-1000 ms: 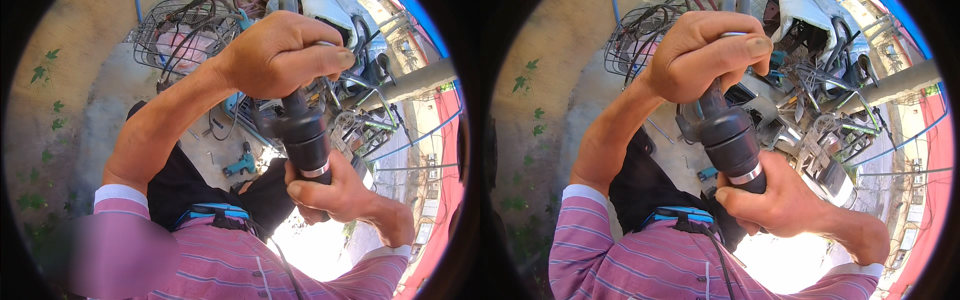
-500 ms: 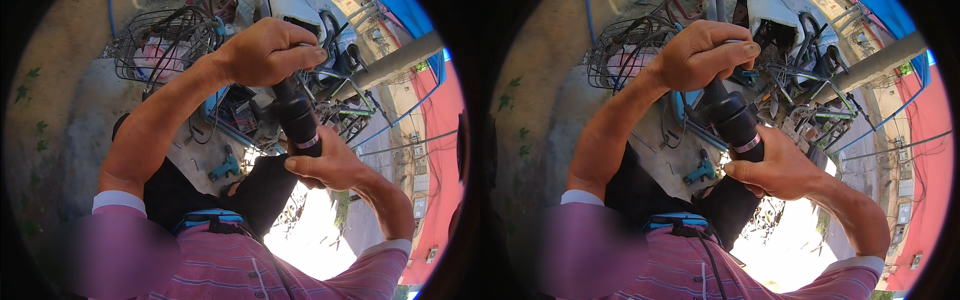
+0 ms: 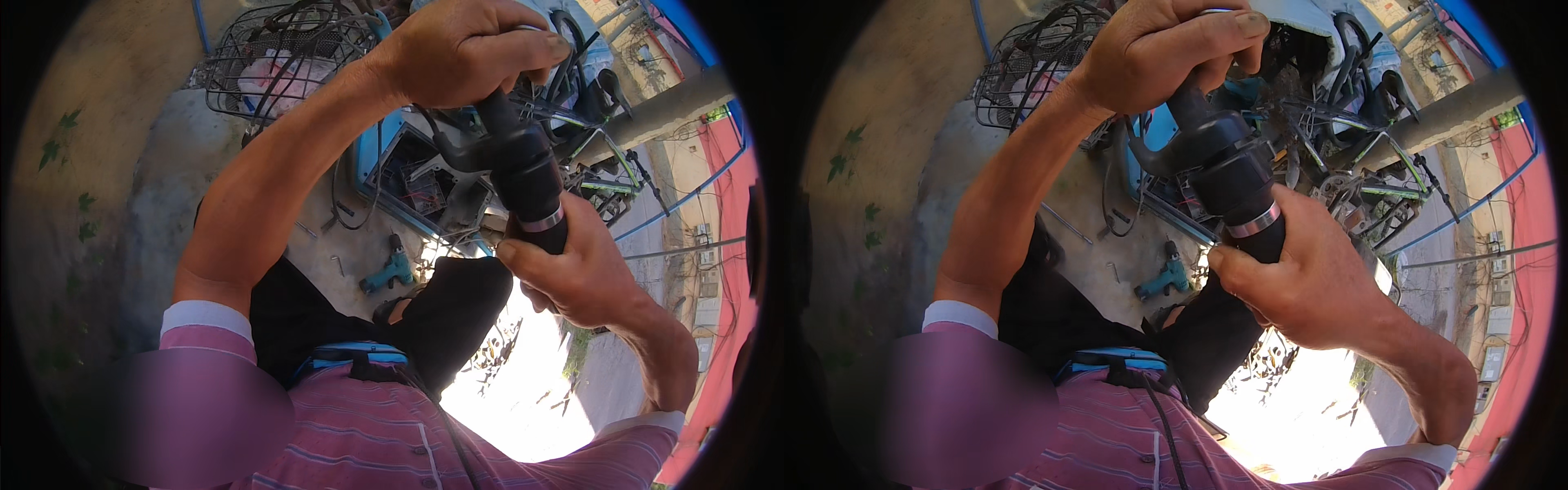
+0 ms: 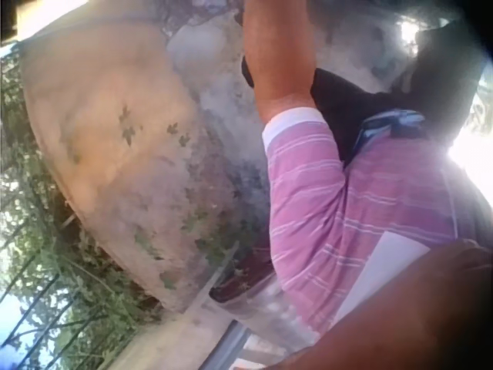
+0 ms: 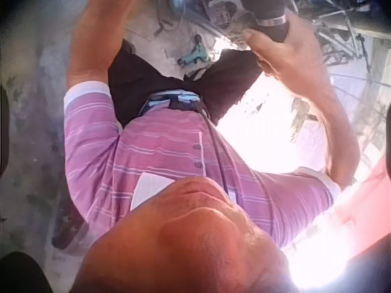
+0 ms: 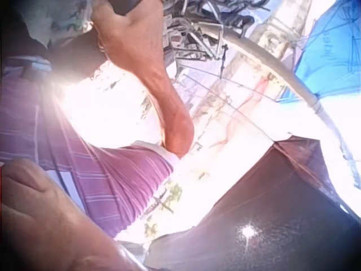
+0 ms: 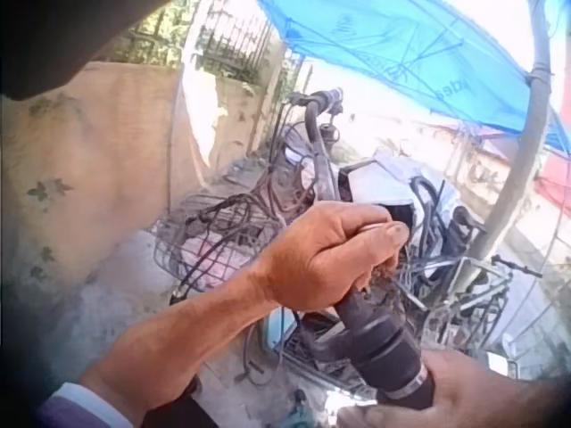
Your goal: The person repairs a bicycle handlebar assembly using an Allen key and a cordless drill. They tighten bolts on the handlebar grip and brake lever, then use the drill to secure a blue plastic component on the handlebar stem.
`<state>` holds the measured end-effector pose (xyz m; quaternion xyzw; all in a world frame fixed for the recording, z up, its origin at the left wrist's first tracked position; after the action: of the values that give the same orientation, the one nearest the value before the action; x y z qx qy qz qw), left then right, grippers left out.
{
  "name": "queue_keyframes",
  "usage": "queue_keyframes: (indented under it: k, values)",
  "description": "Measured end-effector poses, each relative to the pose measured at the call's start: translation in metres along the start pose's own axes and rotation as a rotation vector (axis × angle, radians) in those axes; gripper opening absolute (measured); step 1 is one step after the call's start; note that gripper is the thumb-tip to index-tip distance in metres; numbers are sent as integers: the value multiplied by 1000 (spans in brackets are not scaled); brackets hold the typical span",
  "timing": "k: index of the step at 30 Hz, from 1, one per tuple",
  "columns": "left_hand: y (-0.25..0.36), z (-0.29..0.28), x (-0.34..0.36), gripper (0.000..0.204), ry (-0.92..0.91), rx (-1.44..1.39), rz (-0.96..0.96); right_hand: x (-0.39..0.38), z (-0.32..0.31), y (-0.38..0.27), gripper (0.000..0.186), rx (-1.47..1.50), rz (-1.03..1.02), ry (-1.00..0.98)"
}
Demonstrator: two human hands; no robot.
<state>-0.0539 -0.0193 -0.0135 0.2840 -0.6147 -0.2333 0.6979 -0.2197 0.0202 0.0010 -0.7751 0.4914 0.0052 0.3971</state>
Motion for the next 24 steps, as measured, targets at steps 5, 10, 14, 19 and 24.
queue_keyframes:
  k: [5, 10, 14, 19, 24]
  values:
    - [-9, 16, 23, 35, 28, 11, 86, 5, -38, 2, 37, -296, -352, 398]
    - [-9, 15, 26, 36, -6, 41, 75, 19, -35, 11, 35, -31, -267, 45]
    - [-5, 13, 28, 38, -21, -37, 30, 22, -3, 36, 31, 971, 135, -762]
    - [-9, 12, 27, 38, -11, -49, 0, 15, 8, 28, 29, 1034, 144, -740]
    - [-16, -3, 31, 35, 42, -23, 68, 15, -24, -3, 27, -97, -174, 133]
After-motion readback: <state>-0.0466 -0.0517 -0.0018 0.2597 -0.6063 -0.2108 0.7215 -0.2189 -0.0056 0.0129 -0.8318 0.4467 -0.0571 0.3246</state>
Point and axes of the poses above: each hand's wrist, its own x-axis towards the middle knuckle, its own z-axis out of the palm, y = z × x, the point moved 7 cm from there along x, towards the middle knuckle, and after that the axes turned 11 degrees about y, right-handed, at the moved point
